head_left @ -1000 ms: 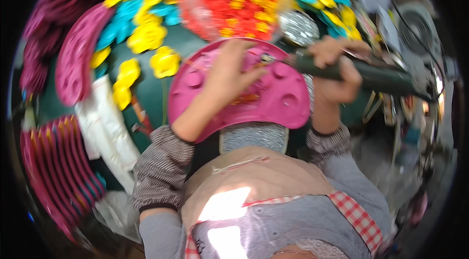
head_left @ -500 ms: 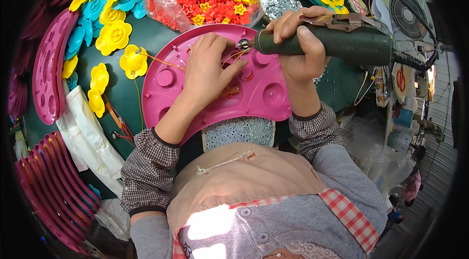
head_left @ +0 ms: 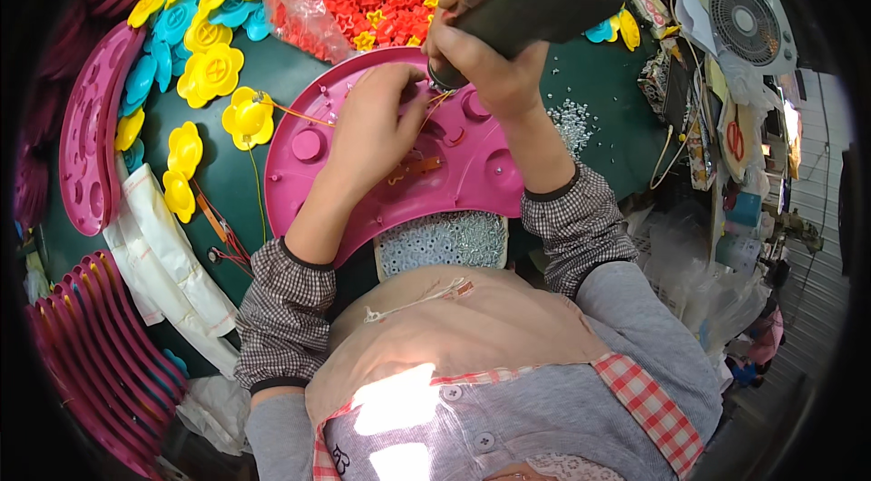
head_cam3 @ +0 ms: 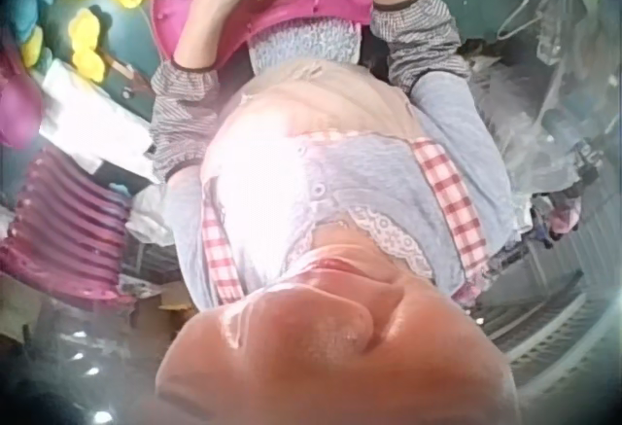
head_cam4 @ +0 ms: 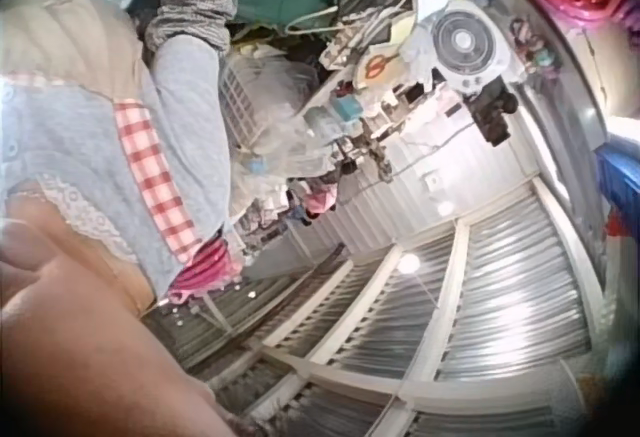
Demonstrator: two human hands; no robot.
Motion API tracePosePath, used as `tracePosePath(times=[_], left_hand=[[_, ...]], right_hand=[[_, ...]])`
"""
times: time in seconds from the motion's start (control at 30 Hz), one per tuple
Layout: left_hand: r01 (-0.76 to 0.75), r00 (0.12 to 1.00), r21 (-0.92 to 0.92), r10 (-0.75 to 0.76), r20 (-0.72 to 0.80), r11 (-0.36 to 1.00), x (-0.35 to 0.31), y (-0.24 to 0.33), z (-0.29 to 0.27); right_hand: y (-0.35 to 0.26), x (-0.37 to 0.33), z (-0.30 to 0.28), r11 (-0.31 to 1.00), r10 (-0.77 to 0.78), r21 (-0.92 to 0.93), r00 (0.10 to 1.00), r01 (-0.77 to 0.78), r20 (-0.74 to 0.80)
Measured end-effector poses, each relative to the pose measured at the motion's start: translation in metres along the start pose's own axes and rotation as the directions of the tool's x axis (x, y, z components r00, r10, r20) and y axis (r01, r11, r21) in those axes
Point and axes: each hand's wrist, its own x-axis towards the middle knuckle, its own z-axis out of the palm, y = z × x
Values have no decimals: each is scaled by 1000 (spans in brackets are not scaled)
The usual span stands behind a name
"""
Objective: The person assembles small decorative items by placing colorful plastic pieces into a pink tray and using a handheld tool to secure them. They repeatedly pick up pieces, position them in the tray, and apply the tool to fasten components together.
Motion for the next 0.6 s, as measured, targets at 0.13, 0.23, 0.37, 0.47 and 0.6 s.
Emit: tracePosePath(times=[0.13, 0.23, 0.37, 0.47, 0.6], left_hand=[[-140, 990, 334, 132, 45, 932, -23, 12, -51], [-288, 958, 522, 240, 159, 803, -38, 11, -74], [-365, 931, 649, 272, 245, 667, -22, -8, -70], [-484, 869, 634, 416, 268, 603, -14, -7, -73], [-89, 981, 387, 14, 192, 918, -40, 30, -104]], right_hand=[[-16, -16, -27, 903, 54, 426, 970, 55, -238], [-45, -12, -85, 964, -192, 129, 943, 233, -272], [-27, -22, -115, 988, -92, -149, 893, 28, -441], [-7, -32, -123, 996, -11, -84, 915, -25, -404], [-34, -40, -127, 854, -172, -515, 894, -75, -415]])
